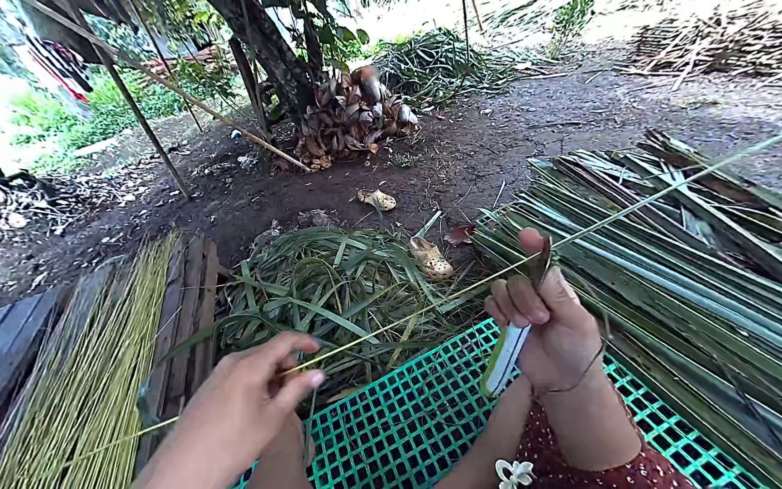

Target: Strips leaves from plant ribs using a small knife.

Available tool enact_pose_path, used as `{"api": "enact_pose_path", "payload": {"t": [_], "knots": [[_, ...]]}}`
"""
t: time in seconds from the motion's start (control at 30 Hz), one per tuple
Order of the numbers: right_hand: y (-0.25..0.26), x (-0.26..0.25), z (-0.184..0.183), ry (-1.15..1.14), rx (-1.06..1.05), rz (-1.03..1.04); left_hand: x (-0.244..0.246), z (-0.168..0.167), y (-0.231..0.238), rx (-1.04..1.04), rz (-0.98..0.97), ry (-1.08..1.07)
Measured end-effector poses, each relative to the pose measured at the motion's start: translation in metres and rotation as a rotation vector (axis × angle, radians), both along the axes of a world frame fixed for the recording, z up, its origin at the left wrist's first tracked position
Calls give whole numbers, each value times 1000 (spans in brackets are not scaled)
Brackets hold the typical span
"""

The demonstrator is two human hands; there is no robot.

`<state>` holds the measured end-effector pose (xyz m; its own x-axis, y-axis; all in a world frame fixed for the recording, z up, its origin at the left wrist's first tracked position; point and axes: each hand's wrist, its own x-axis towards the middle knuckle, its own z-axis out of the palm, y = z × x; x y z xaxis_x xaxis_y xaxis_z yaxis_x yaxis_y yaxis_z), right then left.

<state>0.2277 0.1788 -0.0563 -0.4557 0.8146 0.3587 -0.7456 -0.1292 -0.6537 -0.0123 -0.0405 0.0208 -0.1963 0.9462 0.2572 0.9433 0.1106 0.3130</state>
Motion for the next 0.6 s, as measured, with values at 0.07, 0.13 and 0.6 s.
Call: {"api": "enact_pose_path", "payload": {"t": [0.07,0.13,0.6], "knots": [[-19,-12,-4,-3,12,58,30,2,25,99,-88,-59],[-35,-21,-8,2,28,121,56,7,45,172,-129,-38],[1,-18,-10,-155,35,-87,61,1,30,307,-43,39]]}}
